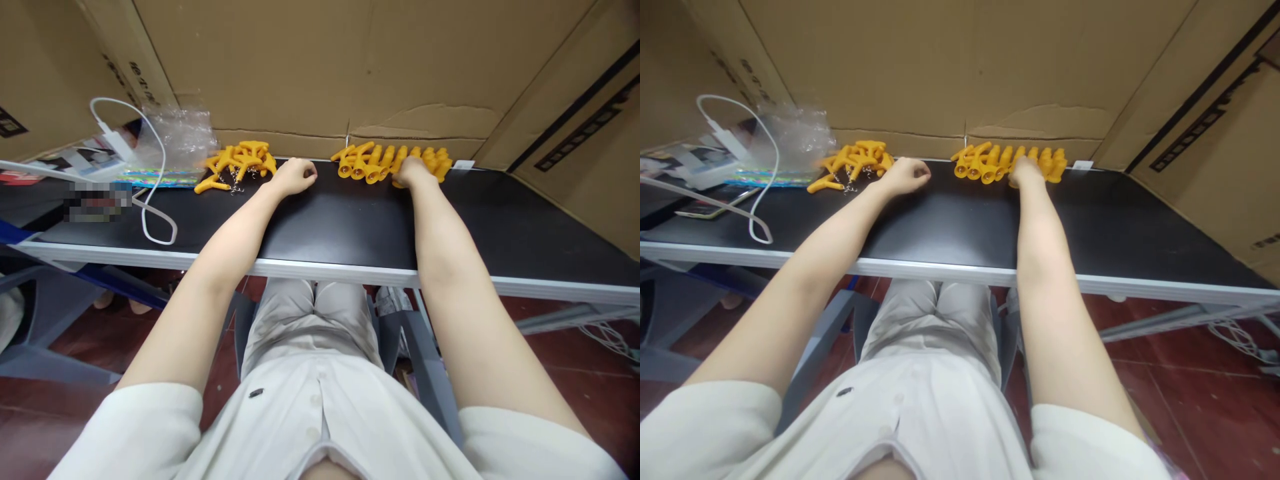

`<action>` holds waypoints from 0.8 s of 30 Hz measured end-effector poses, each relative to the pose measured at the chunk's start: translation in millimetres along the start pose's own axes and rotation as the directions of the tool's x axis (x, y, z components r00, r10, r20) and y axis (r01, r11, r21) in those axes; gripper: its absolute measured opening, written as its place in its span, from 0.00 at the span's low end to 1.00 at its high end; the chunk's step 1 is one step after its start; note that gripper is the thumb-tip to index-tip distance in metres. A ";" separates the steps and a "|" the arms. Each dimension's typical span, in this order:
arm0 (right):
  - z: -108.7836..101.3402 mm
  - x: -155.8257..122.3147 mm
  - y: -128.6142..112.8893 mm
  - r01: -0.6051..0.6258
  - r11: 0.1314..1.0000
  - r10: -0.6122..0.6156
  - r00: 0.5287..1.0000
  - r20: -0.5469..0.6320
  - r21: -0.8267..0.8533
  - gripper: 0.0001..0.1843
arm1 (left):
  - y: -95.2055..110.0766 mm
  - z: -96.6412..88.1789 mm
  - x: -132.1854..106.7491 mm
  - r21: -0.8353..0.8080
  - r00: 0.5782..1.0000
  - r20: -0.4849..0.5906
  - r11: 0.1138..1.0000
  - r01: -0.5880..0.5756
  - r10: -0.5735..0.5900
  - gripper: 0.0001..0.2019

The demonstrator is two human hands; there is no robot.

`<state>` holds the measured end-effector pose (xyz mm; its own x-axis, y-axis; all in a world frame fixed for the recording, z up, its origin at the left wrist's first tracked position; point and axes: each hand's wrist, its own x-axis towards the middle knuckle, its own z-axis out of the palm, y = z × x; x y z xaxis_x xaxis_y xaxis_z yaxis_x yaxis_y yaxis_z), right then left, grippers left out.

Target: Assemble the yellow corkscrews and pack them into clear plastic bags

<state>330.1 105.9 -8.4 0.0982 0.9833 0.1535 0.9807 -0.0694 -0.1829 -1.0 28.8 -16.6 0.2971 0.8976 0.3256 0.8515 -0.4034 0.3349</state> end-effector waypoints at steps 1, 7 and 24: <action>-3.7 -5.7 -2.6 -0.049 0.999 0.049 0.998 0.031 -0.020 0.31 | 0.5 -0.3 -0.4 0.009 1.000 0.003 1.000 0.002 -0.002 0.16; -17.4 -34.4 -11.7 -0.050 0.999 0.052 0.996 0.077 -0.022 0.29 | 4.0 -1.3 -2.7 0.024 1.000 0.011 1.000 0.002 -0.002 0.16; -10.3 -40.1 -15.0 0.125 0.991 -0.125 0.992 0.027 -0.036 0.21 | -13.4 -49.7 -18.3 -0.061 0.770 -0.318 0.822 0.566 -0.553 0.24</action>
<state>313.2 65.8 -1.8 -0.0293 0.9885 0.1487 0.9907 0.0485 -0.1272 -39.3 8.9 16.9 -0.3801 0.8574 0.3469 0.8418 0.1653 0.5138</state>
